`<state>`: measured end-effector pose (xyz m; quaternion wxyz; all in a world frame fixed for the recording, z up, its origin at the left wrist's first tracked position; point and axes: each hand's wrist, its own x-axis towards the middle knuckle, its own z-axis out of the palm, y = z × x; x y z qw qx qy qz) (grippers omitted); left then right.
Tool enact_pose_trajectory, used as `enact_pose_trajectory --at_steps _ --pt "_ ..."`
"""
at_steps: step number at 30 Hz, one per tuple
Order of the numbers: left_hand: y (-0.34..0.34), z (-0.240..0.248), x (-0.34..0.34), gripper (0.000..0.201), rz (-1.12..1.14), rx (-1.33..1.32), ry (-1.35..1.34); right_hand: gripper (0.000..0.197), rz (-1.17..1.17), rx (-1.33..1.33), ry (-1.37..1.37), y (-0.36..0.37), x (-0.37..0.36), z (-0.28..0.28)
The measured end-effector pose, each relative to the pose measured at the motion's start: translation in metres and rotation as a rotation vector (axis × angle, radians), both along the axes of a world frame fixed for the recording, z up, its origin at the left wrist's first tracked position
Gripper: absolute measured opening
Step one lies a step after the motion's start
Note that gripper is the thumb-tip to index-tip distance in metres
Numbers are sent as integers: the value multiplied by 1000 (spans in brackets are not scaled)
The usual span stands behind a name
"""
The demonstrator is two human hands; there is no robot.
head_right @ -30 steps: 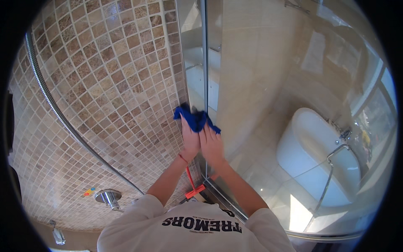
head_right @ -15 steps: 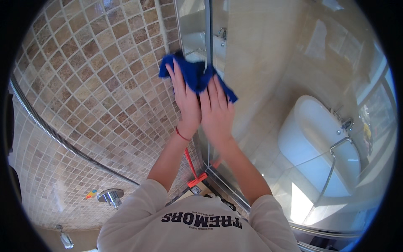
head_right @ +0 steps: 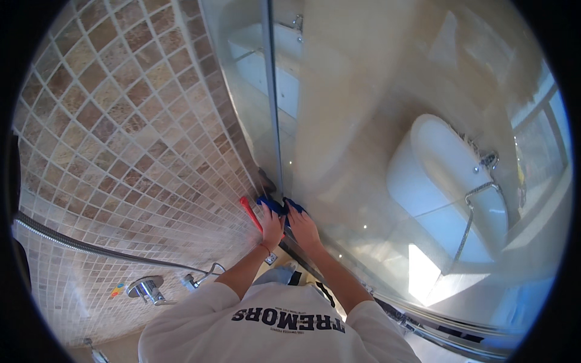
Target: The person wipes a hair dryer with a blue cloth, then wipes a tiled wall and a glass shower door with the same cloth.
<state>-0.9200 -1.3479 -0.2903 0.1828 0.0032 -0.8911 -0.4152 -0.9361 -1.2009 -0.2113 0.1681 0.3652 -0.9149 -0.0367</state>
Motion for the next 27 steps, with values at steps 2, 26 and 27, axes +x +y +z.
enact_pose_trajectory --at_steps 2,26,27 --pt "12 10 10 66 -29 -65 11 46 -71 -16 -35 7 14 19" --pt "79 269 -82 97 -53 77 743 46 -211 -385 475 51 33 266" --pt "76 316 -81 93 -103 79 831 46 -225 -437 534 50 32 287"
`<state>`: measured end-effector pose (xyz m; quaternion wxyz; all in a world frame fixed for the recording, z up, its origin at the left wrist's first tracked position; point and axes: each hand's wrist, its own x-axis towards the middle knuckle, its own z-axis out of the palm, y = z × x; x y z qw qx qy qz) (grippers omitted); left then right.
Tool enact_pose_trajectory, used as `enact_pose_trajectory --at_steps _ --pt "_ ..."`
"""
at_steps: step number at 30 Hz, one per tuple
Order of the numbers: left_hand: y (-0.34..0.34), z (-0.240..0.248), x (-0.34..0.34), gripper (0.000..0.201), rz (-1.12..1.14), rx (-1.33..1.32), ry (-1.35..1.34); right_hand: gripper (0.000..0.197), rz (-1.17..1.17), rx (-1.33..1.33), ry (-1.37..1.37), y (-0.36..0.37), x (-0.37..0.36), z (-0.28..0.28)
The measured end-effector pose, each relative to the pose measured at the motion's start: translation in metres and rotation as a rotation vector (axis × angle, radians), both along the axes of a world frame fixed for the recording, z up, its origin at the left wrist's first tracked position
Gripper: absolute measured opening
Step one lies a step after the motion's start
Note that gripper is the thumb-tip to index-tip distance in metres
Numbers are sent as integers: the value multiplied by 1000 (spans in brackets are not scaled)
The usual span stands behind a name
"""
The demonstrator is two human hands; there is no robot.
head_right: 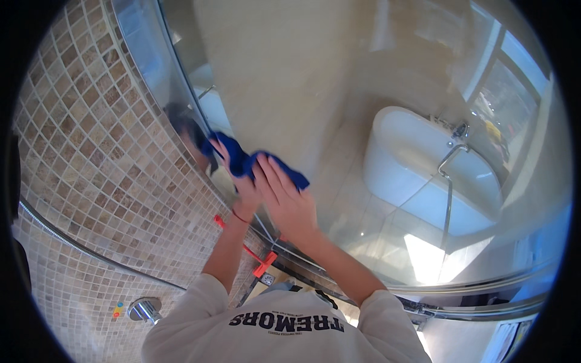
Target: The person wipes a hair dryer with a blue cloth, then wipes a tiled wall and a glass shower door with the same cloth.
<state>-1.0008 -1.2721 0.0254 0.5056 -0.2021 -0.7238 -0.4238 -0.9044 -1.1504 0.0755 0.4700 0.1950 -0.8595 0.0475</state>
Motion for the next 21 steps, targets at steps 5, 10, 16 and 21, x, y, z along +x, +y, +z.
enact_pose_trajectory --at_steps 5,10,16,21 --pt "7 147 0 59 55 -183 355 53 -67 -124 59 29 26 97" --pt "108 171 50 66 35 -220 385 66 -292 -197 81 103 78 116" --pt "206 113 141 43 6 -514 442 73 -460 -312 277 186 124 58" --pt "232 2 172 51 -336 -682 288 78 -637 -190 123 228 174 -74"
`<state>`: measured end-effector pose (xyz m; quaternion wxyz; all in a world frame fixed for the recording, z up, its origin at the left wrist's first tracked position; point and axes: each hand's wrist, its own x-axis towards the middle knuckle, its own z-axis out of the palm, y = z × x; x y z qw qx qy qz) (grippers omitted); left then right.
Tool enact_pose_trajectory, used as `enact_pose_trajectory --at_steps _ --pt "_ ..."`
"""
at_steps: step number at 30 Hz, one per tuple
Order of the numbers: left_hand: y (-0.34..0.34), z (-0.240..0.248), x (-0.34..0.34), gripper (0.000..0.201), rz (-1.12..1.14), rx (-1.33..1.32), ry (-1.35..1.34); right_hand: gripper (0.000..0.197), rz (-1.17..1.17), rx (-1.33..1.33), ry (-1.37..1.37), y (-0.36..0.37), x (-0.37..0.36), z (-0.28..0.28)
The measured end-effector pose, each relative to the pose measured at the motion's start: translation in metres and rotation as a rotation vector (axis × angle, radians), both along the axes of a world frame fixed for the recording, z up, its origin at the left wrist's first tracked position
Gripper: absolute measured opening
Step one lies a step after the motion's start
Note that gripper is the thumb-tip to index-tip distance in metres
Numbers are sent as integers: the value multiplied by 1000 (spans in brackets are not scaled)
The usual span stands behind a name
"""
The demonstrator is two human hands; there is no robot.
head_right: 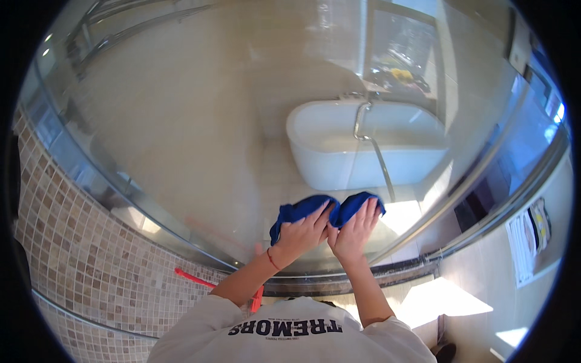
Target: The person wipes a hair dryer with a blue cloth, then wipes a tiled wall and a glass shower door with the same cloth.
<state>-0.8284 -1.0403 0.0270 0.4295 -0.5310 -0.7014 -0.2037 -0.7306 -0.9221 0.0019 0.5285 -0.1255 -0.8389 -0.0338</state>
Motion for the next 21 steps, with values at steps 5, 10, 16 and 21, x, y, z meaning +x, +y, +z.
enact_pose_trajectory --at_steps 5,10,16,21 --pt "-10 -67 10 55 -73 -291 43 78 -32 -156 -225 30 52 -93" --pt "28 11 28 47 -64 -1 60 74 -160 -274 65 53 69 -7" --pt "96 64 57 51 171 171 264 69 -166 -56 318 115 56 70" --pt "108 -18 61 62 -57 -214 300 63 -203 -153 256 145 63 -76"
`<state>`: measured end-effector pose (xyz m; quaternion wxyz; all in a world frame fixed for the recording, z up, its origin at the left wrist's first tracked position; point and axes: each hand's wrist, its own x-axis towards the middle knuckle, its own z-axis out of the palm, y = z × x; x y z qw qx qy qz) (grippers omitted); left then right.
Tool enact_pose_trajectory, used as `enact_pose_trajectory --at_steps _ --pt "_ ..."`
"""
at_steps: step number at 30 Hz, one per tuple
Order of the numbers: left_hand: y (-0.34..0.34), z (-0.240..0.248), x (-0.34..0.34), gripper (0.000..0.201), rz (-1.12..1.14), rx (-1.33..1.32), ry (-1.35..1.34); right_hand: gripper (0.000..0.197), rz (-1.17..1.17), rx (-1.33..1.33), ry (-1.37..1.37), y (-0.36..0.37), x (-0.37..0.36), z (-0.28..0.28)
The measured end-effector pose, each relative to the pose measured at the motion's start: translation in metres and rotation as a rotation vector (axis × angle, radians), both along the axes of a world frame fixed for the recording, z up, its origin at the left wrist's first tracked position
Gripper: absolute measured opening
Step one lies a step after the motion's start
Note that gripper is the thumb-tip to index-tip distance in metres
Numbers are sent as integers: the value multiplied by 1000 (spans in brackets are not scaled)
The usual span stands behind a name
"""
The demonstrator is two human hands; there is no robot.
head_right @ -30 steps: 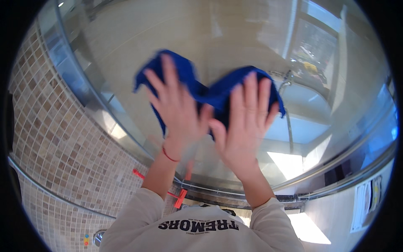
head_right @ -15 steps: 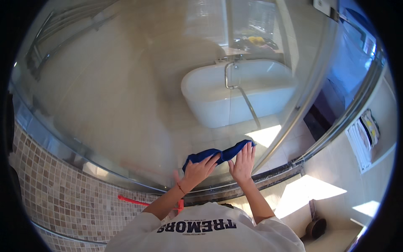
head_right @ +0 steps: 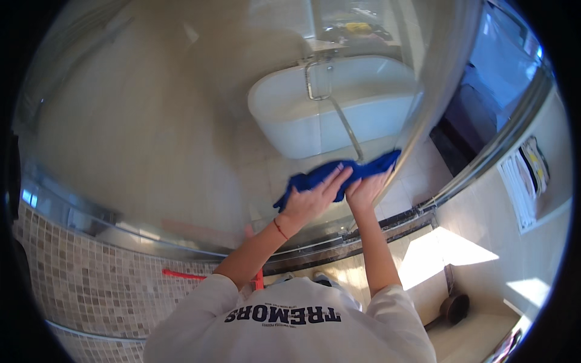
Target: The person wipes a hair dryer with a blue cloth, then wipes a tiled wall and a glass shower door with the same cloth.
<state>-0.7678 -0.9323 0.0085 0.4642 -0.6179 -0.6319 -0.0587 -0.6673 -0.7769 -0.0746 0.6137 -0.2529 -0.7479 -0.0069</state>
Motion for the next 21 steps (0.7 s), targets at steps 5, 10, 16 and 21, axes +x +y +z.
enact_pose_trajectory --at_steps 5,10,16,21 --pt "-53 -103 -21 79 -10 -284 -137 74 23 -115 -167 -50 14 -123" --pt "-102 -106 -48 57 47 -45 -368 66 265 -102 -223 -110 -11 -99" --pt "-161 -21 -85 52 411 667 -547 59 439 178 -94 -177 -101 33" --pt "-208 -23 -94 71 346 715 -662 43 695 273 0 -247 -162 66"
